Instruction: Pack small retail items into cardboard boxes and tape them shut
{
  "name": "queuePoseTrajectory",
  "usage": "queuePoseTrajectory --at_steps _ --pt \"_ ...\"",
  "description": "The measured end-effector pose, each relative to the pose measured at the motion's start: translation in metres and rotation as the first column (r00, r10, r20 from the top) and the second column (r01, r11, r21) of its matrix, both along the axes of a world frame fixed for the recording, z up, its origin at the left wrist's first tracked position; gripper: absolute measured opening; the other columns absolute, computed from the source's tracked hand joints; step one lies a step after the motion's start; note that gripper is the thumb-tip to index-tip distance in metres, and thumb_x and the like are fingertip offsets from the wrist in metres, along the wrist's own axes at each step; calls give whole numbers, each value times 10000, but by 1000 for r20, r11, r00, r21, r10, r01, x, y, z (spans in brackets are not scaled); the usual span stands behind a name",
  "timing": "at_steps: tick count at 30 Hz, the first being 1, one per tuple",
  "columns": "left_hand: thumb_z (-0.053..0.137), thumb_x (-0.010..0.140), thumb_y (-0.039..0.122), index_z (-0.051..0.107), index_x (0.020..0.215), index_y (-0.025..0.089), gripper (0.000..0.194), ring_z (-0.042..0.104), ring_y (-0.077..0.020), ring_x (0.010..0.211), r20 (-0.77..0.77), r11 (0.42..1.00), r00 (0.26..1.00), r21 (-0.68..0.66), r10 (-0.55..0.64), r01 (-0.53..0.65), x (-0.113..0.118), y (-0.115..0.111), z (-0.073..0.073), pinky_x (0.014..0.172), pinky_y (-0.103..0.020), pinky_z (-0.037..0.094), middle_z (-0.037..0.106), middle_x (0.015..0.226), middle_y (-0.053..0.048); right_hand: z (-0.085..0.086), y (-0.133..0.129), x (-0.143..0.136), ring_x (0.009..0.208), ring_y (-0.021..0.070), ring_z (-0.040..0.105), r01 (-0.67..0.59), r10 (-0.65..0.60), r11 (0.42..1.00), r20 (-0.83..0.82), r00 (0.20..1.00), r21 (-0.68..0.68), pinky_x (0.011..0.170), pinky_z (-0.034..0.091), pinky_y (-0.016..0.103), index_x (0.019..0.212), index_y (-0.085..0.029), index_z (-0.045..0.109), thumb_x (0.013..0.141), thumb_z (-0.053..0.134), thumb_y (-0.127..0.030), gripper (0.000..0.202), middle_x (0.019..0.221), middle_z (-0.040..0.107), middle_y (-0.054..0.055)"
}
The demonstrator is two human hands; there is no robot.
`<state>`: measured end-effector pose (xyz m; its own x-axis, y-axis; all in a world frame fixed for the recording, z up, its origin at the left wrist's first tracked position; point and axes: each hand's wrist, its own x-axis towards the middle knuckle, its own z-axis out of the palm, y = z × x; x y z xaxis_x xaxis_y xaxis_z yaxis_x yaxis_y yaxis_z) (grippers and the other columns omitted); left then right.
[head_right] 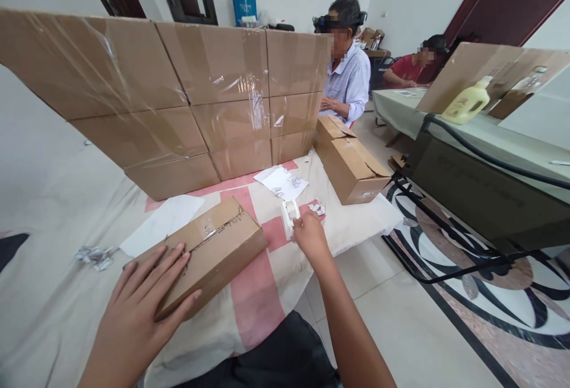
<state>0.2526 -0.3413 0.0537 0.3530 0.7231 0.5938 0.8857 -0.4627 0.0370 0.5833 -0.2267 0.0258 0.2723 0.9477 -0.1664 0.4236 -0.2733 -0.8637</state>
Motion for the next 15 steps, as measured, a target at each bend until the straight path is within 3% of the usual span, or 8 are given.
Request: queuePoseTrajectory --at_steps 5,15 --pt "629 937 347 504 1466 182 568 505 -368 1391 10 1000 1000 -4 4 -4 0 0 1 1209 -554 291 625 1438 -123 0 -1 1 528 204 703 -3 1 1000 -86 996 -22 504 431 254 655 -226 457 836 615 -225 241 563 573 -29" --pt "635 933 346 489 1485 223 584 478 -372 1421 69 999 998 -40 14 -11 2 -1 0 1207 -590 296 612 1457 -109 14 -3 5 585 198 730 2 -25 996 -256 966 -87 629 531 282 710 -200 534 799 597 -318 161 738 698 5"
